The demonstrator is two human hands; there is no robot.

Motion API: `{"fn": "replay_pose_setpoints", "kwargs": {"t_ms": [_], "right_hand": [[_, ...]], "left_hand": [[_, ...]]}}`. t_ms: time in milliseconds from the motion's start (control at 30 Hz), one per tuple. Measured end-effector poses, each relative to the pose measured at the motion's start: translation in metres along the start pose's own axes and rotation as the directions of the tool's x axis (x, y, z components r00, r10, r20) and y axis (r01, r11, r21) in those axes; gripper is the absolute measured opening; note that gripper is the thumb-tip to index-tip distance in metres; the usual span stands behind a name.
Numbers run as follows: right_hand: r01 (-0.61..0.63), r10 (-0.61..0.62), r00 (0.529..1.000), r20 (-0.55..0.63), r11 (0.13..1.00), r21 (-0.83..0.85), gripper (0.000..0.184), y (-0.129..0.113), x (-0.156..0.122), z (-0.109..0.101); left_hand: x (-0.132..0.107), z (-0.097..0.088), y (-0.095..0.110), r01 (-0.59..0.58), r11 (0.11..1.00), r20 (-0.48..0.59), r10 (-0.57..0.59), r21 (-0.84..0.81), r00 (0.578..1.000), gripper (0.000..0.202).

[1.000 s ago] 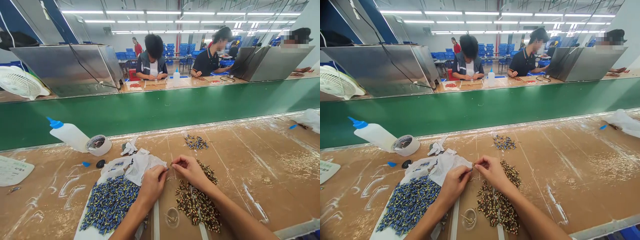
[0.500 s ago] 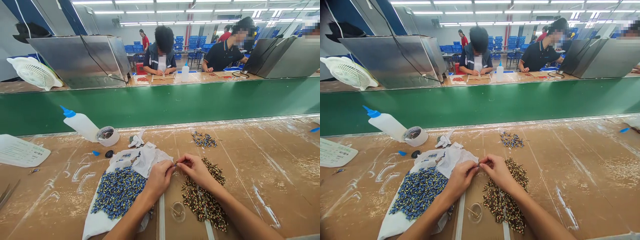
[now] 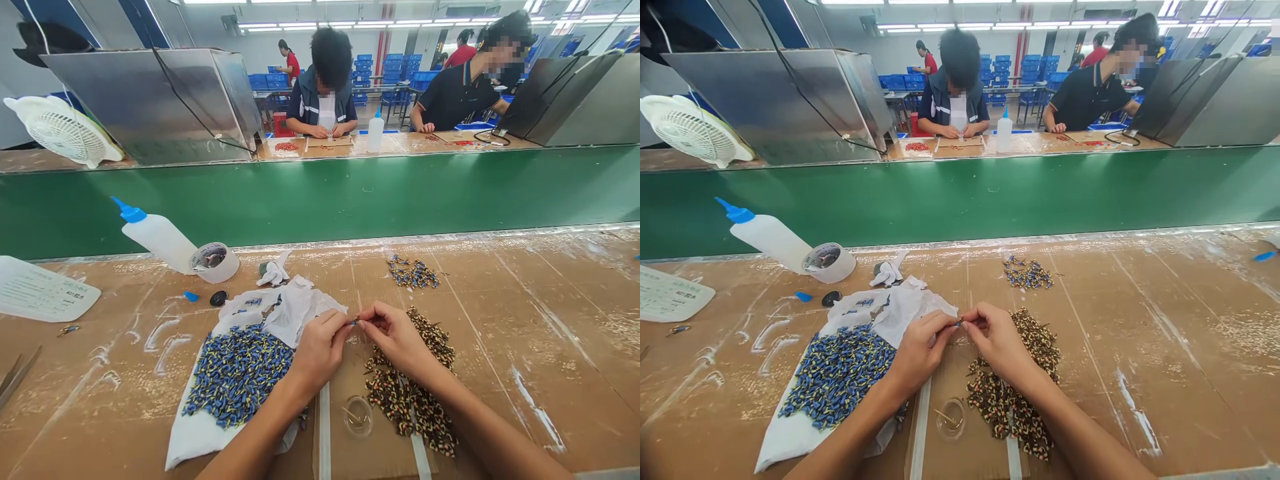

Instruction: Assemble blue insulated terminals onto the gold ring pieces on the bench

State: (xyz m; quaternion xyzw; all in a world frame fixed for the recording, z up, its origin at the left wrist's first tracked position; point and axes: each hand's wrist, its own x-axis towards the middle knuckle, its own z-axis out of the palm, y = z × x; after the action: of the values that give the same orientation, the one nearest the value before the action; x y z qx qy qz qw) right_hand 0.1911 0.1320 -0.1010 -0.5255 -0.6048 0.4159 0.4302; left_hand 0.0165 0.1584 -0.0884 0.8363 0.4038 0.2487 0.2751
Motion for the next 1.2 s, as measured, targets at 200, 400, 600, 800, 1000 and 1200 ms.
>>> {"fn": "replay_pose_setpoints", "kwargs": {"t_ms": [200,400,600,800,1000,1200], "right_hand": [[0.016,-0.015,0.999,0.030,1.000,-0.022,0.007,0.002,-0.001,0.000],[0.084,-0.078,0.996,0.037,0.977,-0.194,0.009,0.000,-0.005,0.002],[0.082,-0.071,0.996,0.058,0.972,-0.221,0.010,0.001,-0.009,0.005],[0.076,-0.065,0.997,0.053,0.966,-0.245,0.012,0.002,-0.010,0.008],[0.031,-0.030,0.999,0.016,0.996,-0.088,0.010,0.000,-0.009,0.009],[-0.045,0.047,0.999,-0.023,0.998,0.046,0.007,-0.010,-0.005,0.001]], "left_hand": [[0.000,0.000,0.001,0.019,1.000,0.010,-0.019,-0.010,1.000,0.018],[0.000,0.002,0.002,0.075,0.997,0.053,-0.074,-0.018,0.996,0.018],[0.001,0.002,0.000,0.123,0.991,0.107,-0.117,-0.050,0.987,0.019],[0.002,0.002,-0.003,0.218,0.964,0.174,-0.192,-0.149,0.966,0.015],[0.002,0.002,-0.003,0.277,0.909,0.191,-0.226,-0.311,0.955,0.017],[0.004,-0.006,0.005,0.174,0.947,0.095,-0.154,-0.269,0.984,0.018]]}}
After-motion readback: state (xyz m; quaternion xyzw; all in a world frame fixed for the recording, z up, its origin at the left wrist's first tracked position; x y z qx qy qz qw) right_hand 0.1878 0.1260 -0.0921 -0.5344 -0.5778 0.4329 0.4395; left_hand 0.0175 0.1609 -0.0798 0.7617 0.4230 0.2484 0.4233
